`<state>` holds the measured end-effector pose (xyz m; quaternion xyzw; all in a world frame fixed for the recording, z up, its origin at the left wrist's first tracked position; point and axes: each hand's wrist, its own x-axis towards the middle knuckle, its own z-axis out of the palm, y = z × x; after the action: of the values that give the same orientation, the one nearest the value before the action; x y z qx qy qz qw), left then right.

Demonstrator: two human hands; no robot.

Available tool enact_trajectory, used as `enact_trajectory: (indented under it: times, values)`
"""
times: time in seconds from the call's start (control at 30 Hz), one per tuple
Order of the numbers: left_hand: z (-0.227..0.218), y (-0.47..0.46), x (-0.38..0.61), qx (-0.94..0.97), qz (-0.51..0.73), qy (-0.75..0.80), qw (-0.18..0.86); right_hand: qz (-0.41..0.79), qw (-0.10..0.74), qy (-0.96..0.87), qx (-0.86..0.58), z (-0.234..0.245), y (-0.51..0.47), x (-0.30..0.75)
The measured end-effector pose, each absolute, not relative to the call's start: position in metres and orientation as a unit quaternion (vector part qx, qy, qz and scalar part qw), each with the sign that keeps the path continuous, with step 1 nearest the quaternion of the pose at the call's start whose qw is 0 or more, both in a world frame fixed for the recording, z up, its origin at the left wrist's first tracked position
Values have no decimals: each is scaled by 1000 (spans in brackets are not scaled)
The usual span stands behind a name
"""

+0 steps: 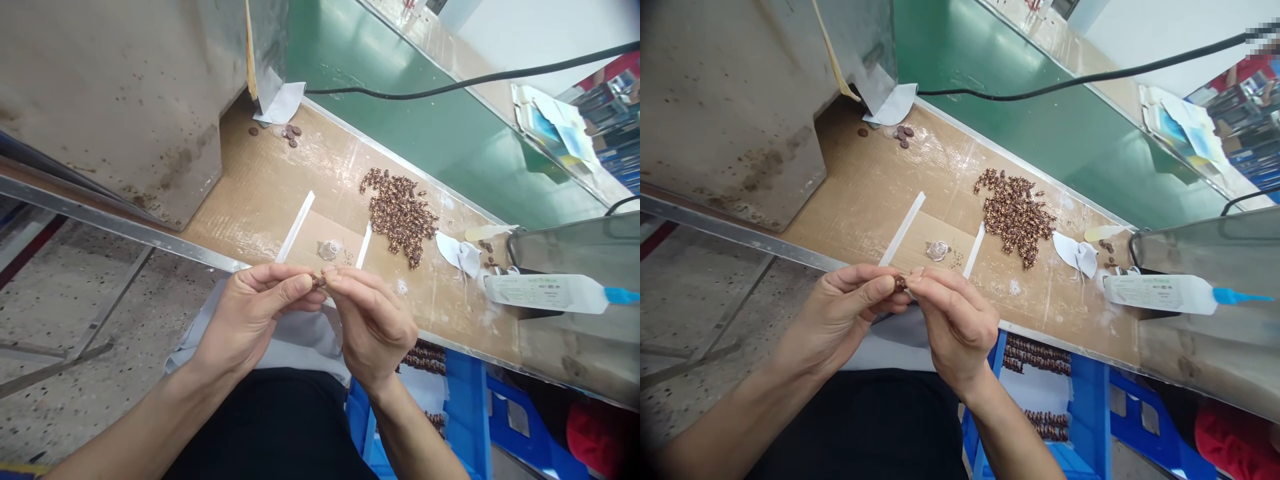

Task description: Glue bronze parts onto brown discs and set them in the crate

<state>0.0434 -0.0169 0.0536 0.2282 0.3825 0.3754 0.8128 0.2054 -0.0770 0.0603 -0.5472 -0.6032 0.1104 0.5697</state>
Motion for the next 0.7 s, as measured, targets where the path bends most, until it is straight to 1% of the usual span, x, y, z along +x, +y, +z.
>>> enact_trajectory:
  times: [0.3,0.53,0.63,0.7]
  values:
    - [56,-20,51,239,380,408,795,104,575,-597,-550,54,-79,210]
    - [58,-22,61,298,377,425,767,149,574,-542,-595,51,-85,216]
    - [55,-21,62,345,375,432,744,132,558,-528,-627,52,-90,225]
    - [50,-19,59,360,383,450,722,95,535,-528,-653,51,-96,245]
